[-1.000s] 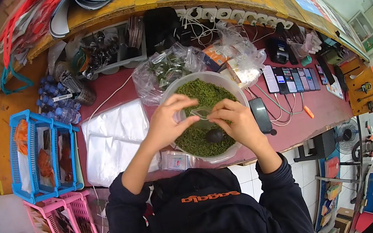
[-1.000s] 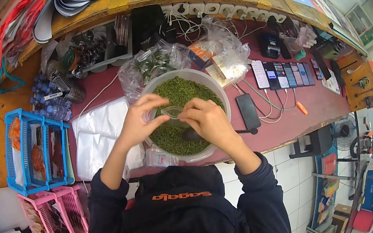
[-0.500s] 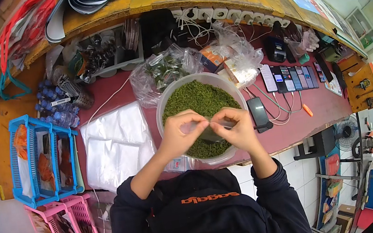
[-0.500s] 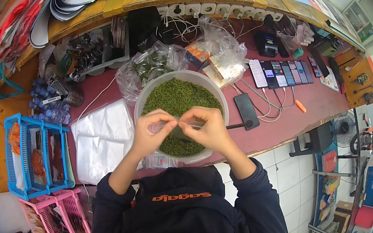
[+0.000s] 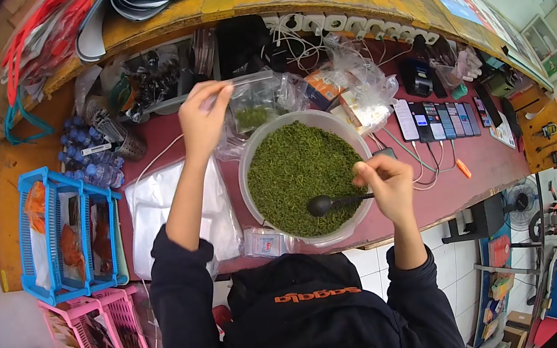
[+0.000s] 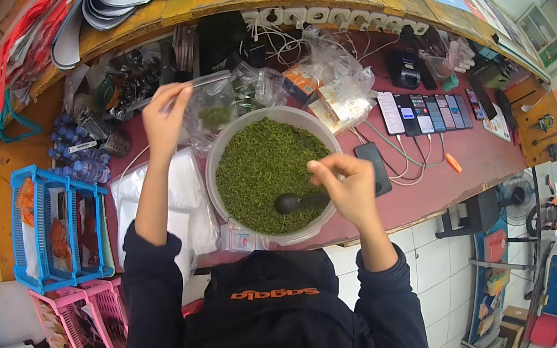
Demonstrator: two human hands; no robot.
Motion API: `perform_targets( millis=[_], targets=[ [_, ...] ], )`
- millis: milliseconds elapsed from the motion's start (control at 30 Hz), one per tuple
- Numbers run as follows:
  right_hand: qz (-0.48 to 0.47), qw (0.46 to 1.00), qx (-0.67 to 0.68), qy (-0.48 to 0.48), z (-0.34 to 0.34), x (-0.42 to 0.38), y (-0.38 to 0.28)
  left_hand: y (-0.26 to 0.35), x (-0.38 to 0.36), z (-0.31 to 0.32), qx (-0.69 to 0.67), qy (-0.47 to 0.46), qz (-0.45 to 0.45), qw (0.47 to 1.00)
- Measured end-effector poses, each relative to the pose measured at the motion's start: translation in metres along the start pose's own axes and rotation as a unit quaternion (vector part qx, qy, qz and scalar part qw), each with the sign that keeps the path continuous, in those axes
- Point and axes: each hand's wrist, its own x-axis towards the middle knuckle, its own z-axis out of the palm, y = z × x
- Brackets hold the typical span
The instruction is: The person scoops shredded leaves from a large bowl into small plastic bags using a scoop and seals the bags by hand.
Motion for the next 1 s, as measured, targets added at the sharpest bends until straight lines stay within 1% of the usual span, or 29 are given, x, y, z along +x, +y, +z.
perform_targets(
  millis=[33, 67, 133, 167, 200, 233, 267, 300, 333, 400, 433, 467, 500, 533, 567, 600, 633, 667, 700, 733, 767, 800, 867, 900, 933, 967, 1000],
  targets=[
    [0.038, 0.997, -0.050, -0.049, 0.002, 0.002, 0.001, -0.009, 0.007, 0.004, 0.044, -0.010, 0.008, 0.999],
    [0.060, 0.995, -0.071, -0.038, 0.011, 0.002, 0.005, -0.017, 0.010, 0.008, 0.087, -0.020, 0.017, 0.996],
    [0.006, 0.983, -0.178, -0.036, 0.019, 0.006, 0.012, -0.015, -0.003, 0.019, 0.075, -0.060, 0.001, 0.995],
    [0.006, 0.984, -0.177, -0.034, 0.028, 0.007, 0.011, -0.009, -0.020, 0.026, 0.022, -0.118, -0.068, 0.990],
    [-0.088, 0.982, -0.168, 0.001, 0.039, 0.009, 0.009, -0.005, -0.039, 0.036, -0.028, -0.171, -0.093, 0.980],
    [-0.181, 0.970, -0.159, 0.034, 0.046, 0.010, 0.008, 0.032, -0.052, 0.035, -0.110, -0.283, -0.262, 0.916],
    [-0.180, 0.970, -0.158, 0.033, 0.048, 0.009, 0.008, 0.037, -0.072, 0.041, -0.189, -0.342, -0.260, 0.883],
    [-0.194, 0.965, -0.177, -0.004, 0.050, 0.008, 0.007, 0.052, -0.086, 0.046, -0.207, -0.375, -0.297, 0.853],
    [-0.210, 0.957, -0.196, -0.042, 0.052, 0.007, 0.007, 0.056, -0.100, 0.051, -0.269, -0.379, -0.327, 0.823],
    [-0.195, 0.959, -0.198, -0.052, 0.053, 0.005, 0.010, 0.056, -0.109, 0.049, -0.266, -0.394, -0.295, 0.829],
    [-0.234, 0.946, -0.223, -0.037, 0.052, 0.004, 0.010, 0.058, -0.111, 0.049, -0.267, -0.392, -0.294, 0.829],
    [-0.271, 0.930, -0.248, -0.021, 0.052, 0.004, 0.010, 0.061, -0.112, 0.048, -0.273, -0.370, -0.306, 0.834],
    [-0.271, 0.930, -0.249, -0.021, 0.050, 0.004, 0.009, 0.064, -0.112, 0.047, -0.278, -0.349, -0.317, 0.837],
    [-0.263, 0.932, -0.249, 0.018, 0.047, 0.006, 0.006, 0.064, -0.112, 0.045, -0.279, -0.348, -0.317, 0.837],
    [-0.255, 0.933, -0.248, 0.058, 0.042, 0.007, 0.003, 0.064, -0.110, 0.042, -0.223, -0.301, -0.257, 0.891],
    [-0.214, 0.937, -0.265, 0.083, 0.034, 0.009, -0.002, 0.062, -0.108, 0.038, -0.164, -0.250, -0.195, 0.934],
    [-0.204, 0.948, -0.231, 0.084, 0.026, 0.010, 0.000, 0.055, -0.103, 0.039, -0.031, -0.136, 0.000, 0.990],
    [-0.193, 0.957, -0.197, 0.086, 0.021, 0.010, 0.002, 0.056, -0.106, 0.037, -0.032, -0.137, 0.000, 0.990],
    [-0.192, 0.957, -0.198, 0.087, 0.022, 0.007, 0.002, 0.064, -0.108, 0.034, -0.007, -0.156, 0.028, 0.987],
    [-0.128, 0.986, -0.111, 0.005, 0.024, 0.000, 0.002, 0.076, -0.109, 0.030, 0.018, -0.176, 0.056, 0.983],
    [-0.062, 0.995, -0.020, -0.078, 0.028, -0.006, 0.003, 0.090, -0.111, 0.035, 0.023, -0.195, 0.063, 0.979],
    [-0.025, 0.994, 0.046, -0.098, 0.033, -0.010, 0.003, 0.093, -0.113, 0.037, 0.023, -0.195, 0.063, 0.979],
    [0.041, 0.979, 0.148, -0.136, 0.035, -0.013, 0.011, 0.096, -0.116, 0.039, 0.037, -0.269, 0.038, 0.962],
    [0.041, 0.979, 0.148, -0.135, 0.034, -0.014, 0.009, 0.096, -0.116, 0.040, 0.018, -0.268, 0.052, 0.962],
    [0.100, 0.955, 0.208, -0.186, 0.031, -0.014, 0.007, 0.095, -0.117, 0.042, 0.016, -0.270, 0.052, 0.961],
    [0.158, 0.921, 0.266, -0.235, 0.029, -0.015, 0.006, 0.094, -0.118, 0.042, -0.019, -0.269, 0.032, 0.963],
    [0.158, 0.921, 0.266, -0.235, 0.029, -0.015, 0.008, 0.094, -0.120, 0.042, -0.052, -0.266, 0.013, 0.962]
  ],
)
